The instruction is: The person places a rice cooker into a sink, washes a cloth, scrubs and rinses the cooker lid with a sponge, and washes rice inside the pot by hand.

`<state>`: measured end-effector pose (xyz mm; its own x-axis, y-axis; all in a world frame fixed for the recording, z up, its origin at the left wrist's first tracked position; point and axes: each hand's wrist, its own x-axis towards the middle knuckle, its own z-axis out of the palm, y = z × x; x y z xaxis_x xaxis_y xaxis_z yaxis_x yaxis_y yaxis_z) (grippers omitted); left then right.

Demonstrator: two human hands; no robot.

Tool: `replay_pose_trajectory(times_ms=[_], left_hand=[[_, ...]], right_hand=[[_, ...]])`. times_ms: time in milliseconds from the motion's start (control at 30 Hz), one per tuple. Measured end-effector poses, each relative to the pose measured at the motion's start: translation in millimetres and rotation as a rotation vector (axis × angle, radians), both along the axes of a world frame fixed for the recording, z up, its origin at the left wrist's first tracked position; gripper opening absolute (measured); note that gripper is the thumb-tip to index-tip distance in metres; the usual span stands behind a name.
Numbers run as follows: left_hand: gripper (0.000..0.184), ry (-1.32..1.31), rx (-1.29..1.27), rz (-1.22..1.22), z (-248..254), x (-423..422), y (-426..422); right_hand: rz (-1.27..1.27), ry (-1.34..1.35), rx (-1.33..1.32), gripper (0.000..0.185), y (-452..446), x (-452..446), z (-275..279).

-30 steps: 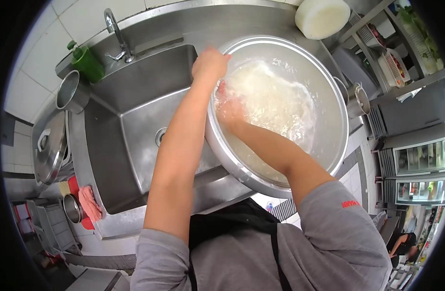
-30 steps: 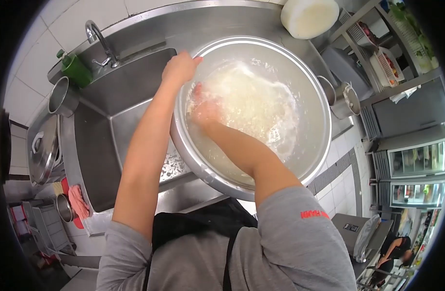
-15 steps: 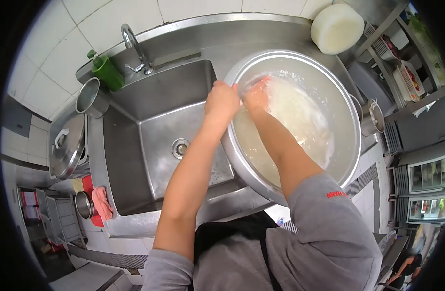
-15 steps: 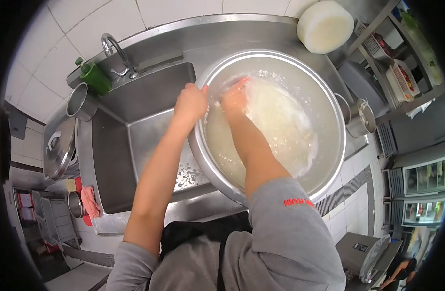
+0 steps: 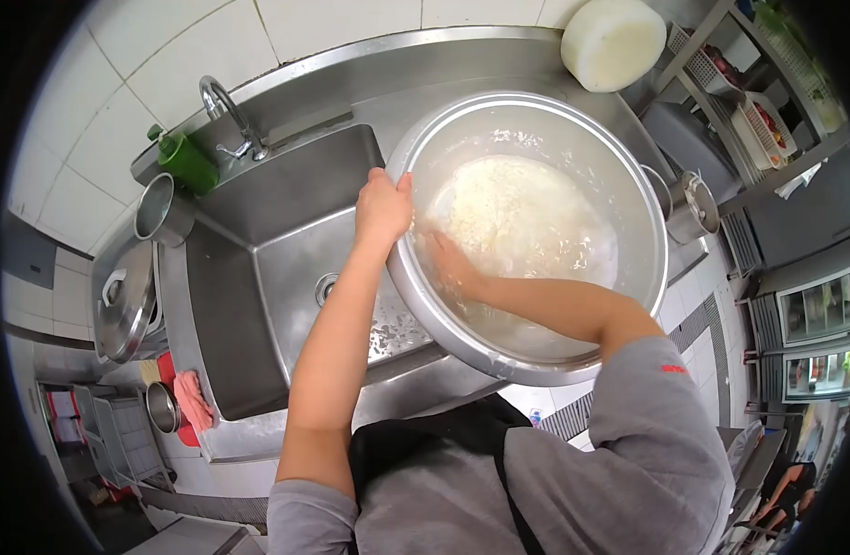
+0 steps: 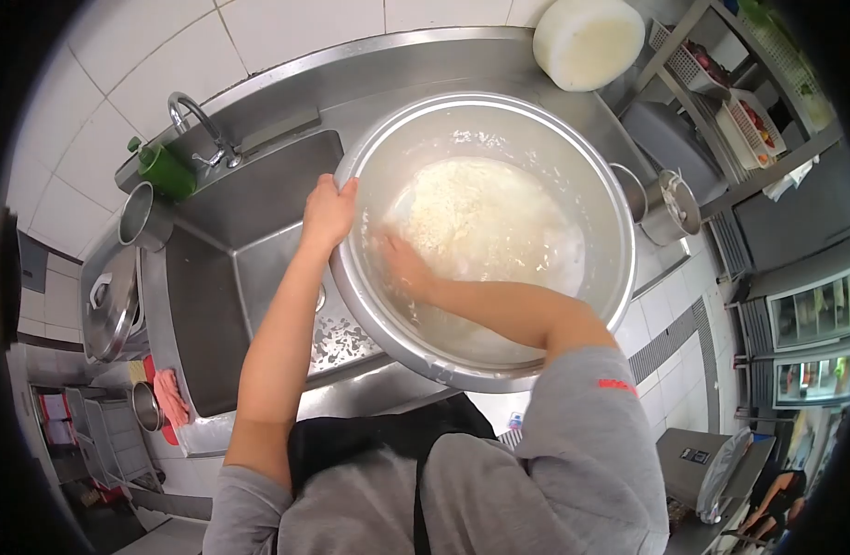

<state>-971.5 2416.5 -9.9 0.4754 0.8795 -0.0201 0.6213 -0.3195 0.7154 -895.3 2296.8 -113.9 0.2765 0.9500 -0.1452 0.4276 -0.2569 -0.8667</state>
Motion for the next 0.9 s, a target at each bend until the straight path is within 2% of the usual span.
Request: replay_pose_trajectory(times_ms=[67, 133, 200, 233, 400, 467, 500, 600, 633, 700, 767, 833, 900], left_hand=[[0.042, 0.006, 0.002, -0.004, 1, -1, 0], [0.042, 0.006, -0.003, -0.002, 0, 0, 0], [0.042, -0.008, 0.002, -0.021, 0, -1, 1], [0.042, -0.005, 0.000, -0.011, 0, -1, 1], [0.043, -0.009, -0.036, 0.007, 4, 0, -2], [0.043, -0.003, -0.009, 0.027, 4, 1, -4], [0.043, 0.007, 0.002, 0.038, 3, 1, -5], [0.043, 0.074, 0.002, 0.016, 4, 2, -5], [0.043, 0.078, 0.003, 0.020, 2, 1, -5], [0.040, 0.055, 0.014, 0.031, 1, 2, -3], [0.042, 0.017, 0.011, 0.015, 0, 1, 0], [0.044, -0.023, -0.004, -0.007, 0, 1, 0], [0.045, -0.156, -0.149, 0.020, 4, -3, 1]], right_hand=[[0.326, -0.109, -0.100, 0.051, -26, 8, -3], [0.711, -0.018, -0.087, 0.054, -59, 28, 4], [0.923, 0.059, -0.159, 0.056, -90, 42, 12], [0.933, 0.063, -0.160, 0.056, -90, 37, 12], [0.403, 0.388, 0.026, 0.061, -66, -16, 24], [-0.061, 0.610, 0.209, 0.063, 3, -36, 38], [-0.047, 0.615, 0.212, 0.063, 33, -25, 35], [-0.741, 0.389, 0.502, 0.063, 122, 17, -1], [-0.739, 0.394, 0.501, 0.063, 130, 25, -3], [-0.956, 0.288, 0.471, 0.062, 140, 41, -3], [-0.679, 0.331, 0.415, 0.061, 112, 6, -8], [-0.389, 0.771, 0.216, 0.061, 43, -38, 36], [-0.038, 0.601, 0.126, 0.055, -3, -37, -4]])
